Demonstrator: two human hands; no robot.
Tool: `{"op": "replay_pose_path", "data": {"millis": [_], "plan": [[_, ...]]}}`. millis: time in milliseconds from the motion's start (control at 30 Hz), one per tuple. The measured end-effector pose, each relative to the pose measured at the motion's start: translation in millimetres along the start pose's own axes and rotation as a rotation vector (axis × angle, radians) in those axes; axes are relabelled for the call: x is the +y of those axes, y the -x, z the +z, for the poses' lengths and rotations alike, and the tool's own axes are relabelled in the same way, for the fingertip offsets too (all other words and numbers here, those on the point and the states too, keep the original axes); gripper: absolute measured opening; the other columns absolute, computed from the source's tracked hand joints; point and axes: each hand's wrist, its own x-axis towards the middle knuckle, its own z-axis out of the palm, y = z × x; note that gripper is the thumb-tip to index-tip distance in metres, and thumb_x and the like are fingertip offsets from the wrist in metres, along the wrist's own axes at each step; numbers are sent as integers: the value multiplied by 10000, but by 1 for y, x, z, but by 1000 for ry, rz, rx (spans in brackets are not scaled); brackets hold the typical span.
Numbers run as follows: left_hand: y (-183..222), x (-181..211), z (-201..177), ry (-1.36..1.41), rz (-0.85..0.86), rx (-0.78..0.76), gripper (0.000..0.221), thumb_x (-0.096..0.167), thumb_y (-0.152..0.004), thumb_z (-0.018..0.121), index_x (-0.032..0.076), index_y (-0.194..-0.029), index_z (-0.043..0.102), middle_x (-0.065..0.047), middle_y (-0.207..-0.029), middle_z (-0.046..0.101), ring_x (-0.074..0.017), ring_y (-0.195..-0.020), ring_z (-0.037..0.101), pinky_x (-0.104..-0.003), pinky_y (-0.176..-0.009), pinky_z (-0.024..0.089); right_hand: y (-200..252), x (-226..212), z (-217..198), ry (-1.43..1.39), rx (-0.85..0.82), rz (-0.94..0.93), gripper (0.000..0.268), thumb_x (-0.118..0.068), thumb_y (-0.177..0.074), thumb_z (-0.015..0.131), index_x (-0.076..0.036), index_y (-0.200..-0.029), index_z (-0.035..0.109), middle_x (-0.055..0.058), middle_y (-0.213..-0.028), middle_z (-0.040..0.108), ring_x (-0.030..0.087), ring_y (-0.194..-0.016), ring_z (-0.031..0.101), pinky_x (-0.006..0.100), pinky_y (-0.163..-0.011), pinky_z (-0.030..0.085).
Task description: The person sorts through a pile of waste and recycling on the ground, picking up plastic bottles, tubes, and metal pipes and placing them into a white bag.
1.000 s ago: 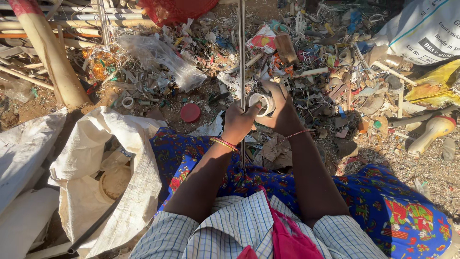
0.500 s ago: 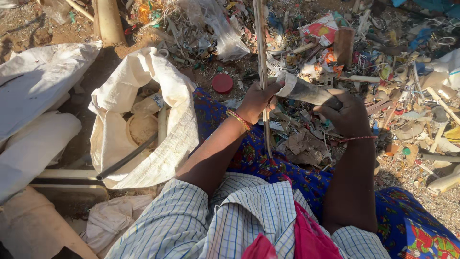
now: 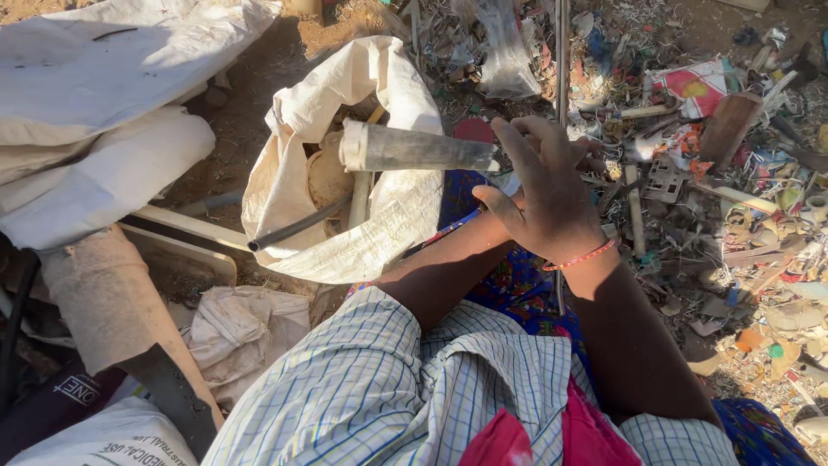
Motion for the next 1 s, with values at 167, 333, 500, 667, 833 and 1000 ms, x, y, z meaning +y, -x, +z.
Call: {"op": "replay_pose_path", "data": {"millis": [167, 333, 500, 667, 833, 1000], "plan": [[-16, -2, -13, -441, 144, -62, 455, 359, -1156, 581, 34, -1458, 479, -120, -1343, 589, -195, -1245, 596, -366, -1068, 512, 14, 21, -6, 7, 16, 77, 525, -182, -977, 739, -63, -1453, 551, 168, -1457, 470, 379, -1358, 513, 472, -1146, 456], [-36, 13, 15, 2, -172, 331, 478, 371, -1177, 432, -26, -1415, 554, -102, -1036, 711, -90, -724, 622, -287, -654, 533, 80, 86, -11, -31, 119, 348, 547, -249, -1019, 724, 11, -1449, 509, 192, -1288, 618, 315, -1194, 627, 414, -1036, 497], [-54, 31, 46, -13, -211, 202, 568, 466, -1088, 464, 29, -1449, 503, -119, -1168, 684, -154, -878, 658, -338, -756, 579, 132, 126, -30, -532, -270, 865, 374, -347, -979, 630, -25, -1153, 711, 55, -842, 732, 121, -748, 644, 297, -690, 519], [-66, 35, 75, -951, -126, 476, 809, 548, -946, 674, -2, -1470, 396, -199, -1460, 393, -294, -1169, 653, -414, -976, 577, 151, 140, -59, -279, -82, 1001, 360, -346, -975, 689, 6, -910, 729, 73, -729, 679, 120, -670, 621, 308, -630, 495], [-42, 70, 99, -1856, 509, 183, 628, 517, -999, 679, 144, -1472, 500, -171, -1539, 451, -344, -1447, 434, -490, -1242, 309, 163, 145, -86, -31, 67, 892, 280, -333, -912, 730, -61, -974, 758, 71, -803, 707, 188, -722, 665, 368, -668, 520], [-72, 83, 107, -2081, 550, -470, 694, 618, -925, 620, 77, -1359, 592, -152, -1388, 577, -335, -1367, 514, -531, -1181, 335, 168, 144, -94, 363, 147, 691, 232, -333, -885, 799, -144, -1018, 802, 109, -904, 684, 312, -849, 677, 466, -781, 529]]}}
